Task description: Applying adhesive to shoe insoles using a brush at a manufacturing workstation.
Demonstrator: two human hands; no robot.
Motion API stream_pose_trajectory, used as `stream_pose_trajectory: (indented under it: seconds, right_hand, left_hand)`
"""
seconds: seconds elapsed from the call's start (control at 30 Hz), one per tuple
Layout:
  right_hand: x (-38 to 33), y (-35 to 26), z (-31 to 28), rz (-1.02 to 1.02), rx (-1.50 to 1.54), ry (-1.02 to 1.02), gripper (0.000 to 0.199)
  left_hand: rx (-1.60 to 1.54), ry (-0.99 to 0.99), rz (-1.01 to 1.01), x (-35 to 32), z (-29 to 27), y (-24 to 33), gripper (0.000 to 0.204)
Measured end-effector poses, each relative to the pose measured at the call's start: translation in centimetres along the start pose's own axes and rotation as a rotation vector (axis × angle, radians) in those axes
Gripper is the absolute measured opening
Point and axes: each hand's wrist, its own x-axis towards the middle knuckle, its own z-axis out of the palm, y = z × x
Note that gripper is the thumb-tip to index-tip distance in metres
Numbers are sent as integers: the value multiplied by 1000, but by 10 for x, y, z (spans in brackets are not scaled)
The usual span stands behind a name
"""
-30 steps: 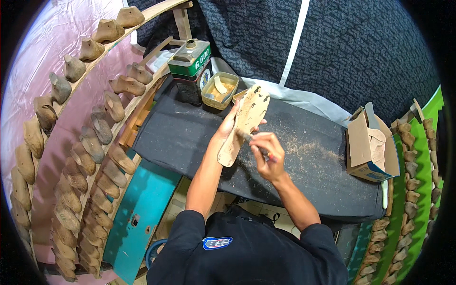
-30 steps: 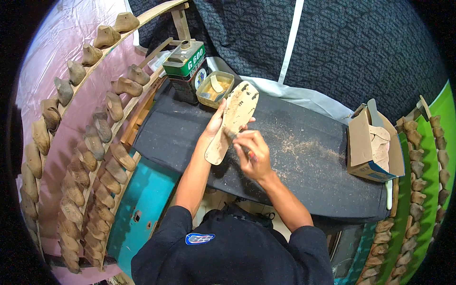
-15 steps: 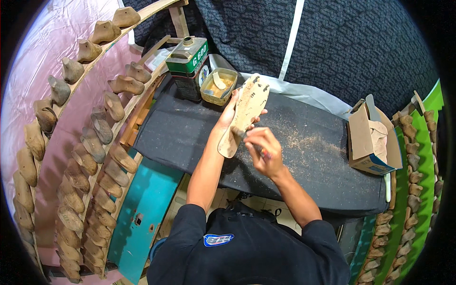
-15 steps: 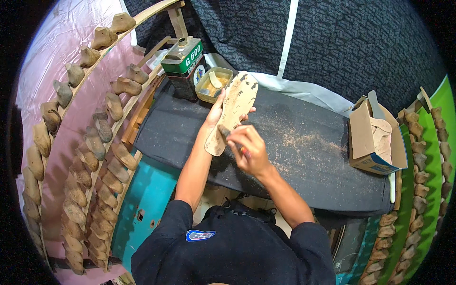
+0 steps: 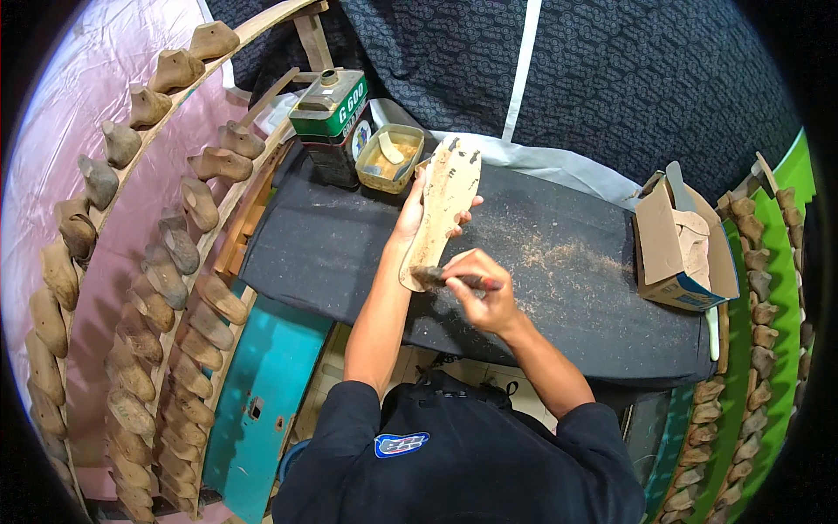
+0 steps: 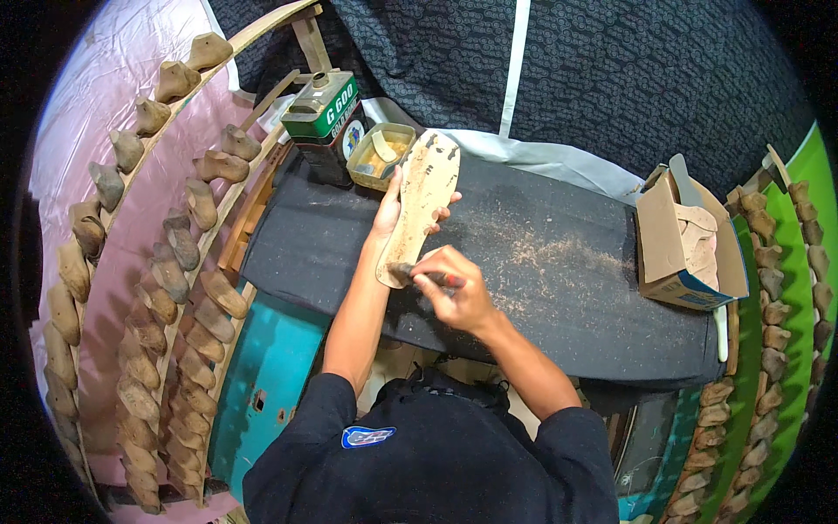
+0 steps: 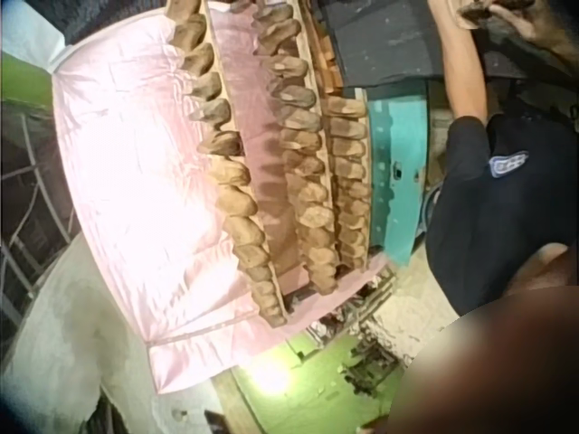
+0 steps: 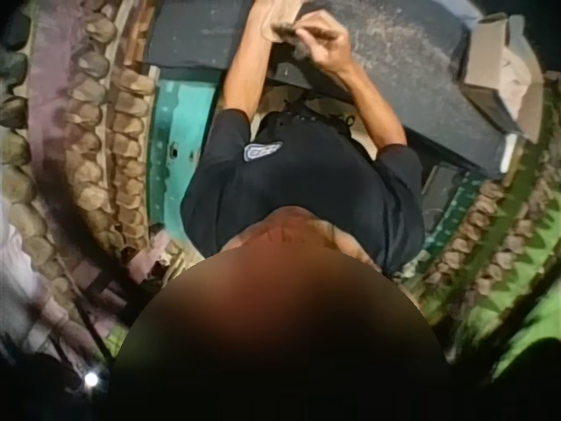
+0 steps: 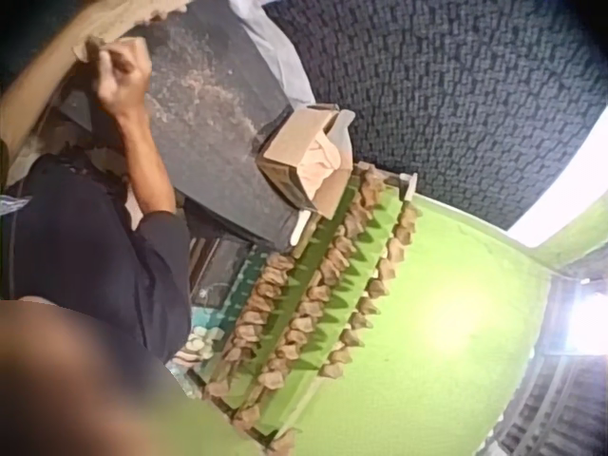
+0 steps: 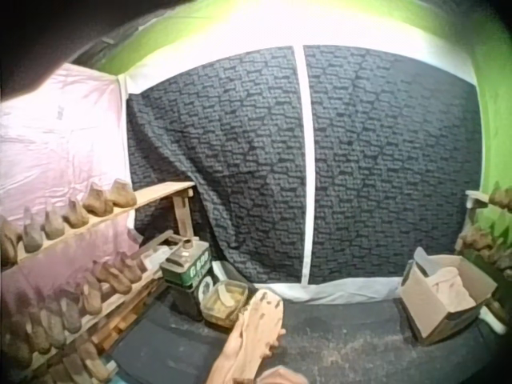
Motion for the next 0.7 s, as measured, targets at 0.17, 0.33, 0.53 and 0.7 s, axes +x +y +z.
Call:
stream_pose_trajectory:
  seconds: [0.17,0.33,0.53,0.7]
  right_hand:
    - [17,13,-26,-68,-164,200,7]
    - [11,17,-44,-167,-339,250,10]
    - [-33,-1,-39,-154,-98,133,10]
    - [-26,-1,-78,-49,35,242,7]
  left_hand:
    - [15,49,57,12,15,-12,81]
    - [86,106,125,29,30,-26,84]
    - [-153,9,170,37,24,-22,91]
    - [-45,31,226,59,47,-45,91]
